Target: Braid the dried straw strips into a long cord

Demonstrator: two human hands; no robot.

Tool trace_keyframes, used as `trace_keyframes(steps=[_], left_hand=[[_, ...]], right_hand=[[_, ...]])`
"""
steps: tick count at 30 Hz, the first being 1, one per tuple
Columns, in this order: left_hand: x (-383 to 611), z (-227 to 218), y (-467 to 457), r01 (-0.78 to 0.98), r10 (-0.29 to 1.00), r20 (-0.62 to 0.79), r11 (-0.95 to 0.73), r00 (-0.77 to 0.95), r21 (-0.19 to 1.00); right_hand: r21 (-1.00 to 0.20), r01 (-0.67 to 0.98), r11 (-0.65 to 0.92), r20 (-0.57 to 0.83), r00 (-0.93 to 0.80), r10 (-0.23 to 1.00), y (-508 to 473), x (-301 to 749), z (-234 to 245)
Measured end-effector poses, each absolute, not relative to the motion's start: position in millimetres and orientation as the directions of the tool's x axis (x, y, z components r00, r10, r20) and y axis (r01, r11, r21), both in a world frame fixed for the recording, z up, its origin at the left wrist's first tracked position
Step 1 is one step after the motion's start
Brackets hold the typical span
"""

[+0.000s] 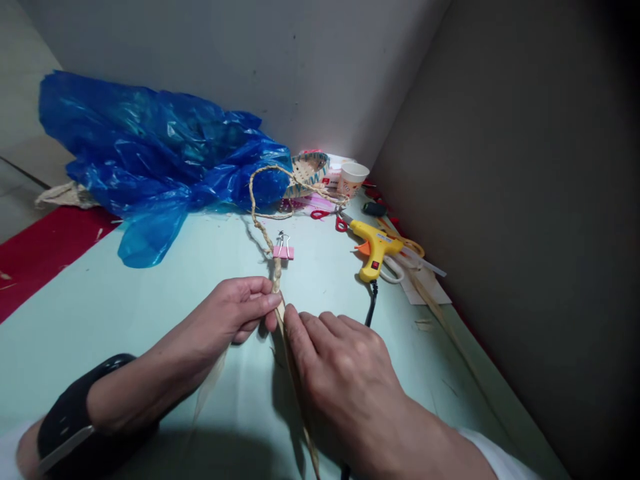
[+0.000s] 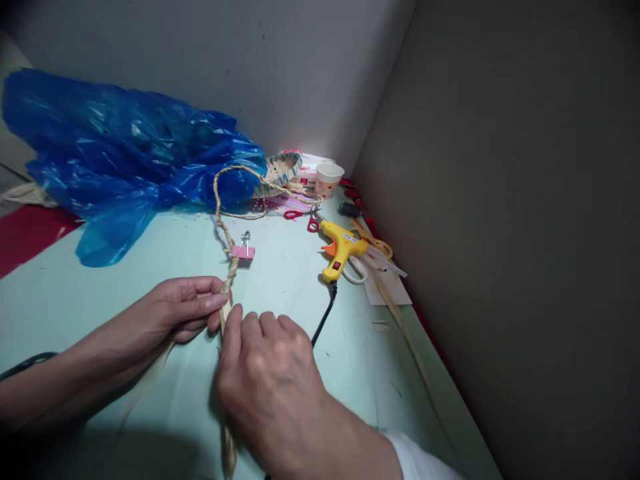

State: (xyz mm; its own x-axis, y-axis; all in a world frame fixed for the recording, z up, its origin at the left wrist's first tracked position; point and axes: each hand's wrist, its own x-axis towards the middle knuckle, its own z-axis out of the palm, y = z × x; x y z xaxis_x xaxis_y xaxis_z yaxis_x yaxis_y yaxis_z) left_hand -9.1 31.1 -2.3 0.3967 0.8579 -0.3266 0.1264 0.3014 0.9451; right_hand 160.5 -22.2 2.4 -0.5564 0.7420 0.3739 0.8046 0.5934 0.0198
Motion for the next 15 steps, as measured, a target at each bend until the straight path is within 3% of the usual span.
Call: trace_keyframes(steps=[4,7,15], left_hand=[[-8.7,-0.6,30.8,0.184,0.868,-0.323,0.272,0.377,0.945],[-8.3,0.0,30.6,0.211,0.878,-0.31,0.247,0.364,0.946],[-3.5,1.7,30.5,0.218,0.879,-0.329,0.266,0.345,0.939]], right_hand=[[-0.401,0.786,0.47,0.16,-0.445,0.881,-10.2,164.9,8.7],[-0.61,0.721,0.329,0.037,-0.39,0.92,-1.6,167.8,10.0],[-0.75,0.634,0.188,-0.032,-0.319,0.947,6.2,170.6,12.3]])
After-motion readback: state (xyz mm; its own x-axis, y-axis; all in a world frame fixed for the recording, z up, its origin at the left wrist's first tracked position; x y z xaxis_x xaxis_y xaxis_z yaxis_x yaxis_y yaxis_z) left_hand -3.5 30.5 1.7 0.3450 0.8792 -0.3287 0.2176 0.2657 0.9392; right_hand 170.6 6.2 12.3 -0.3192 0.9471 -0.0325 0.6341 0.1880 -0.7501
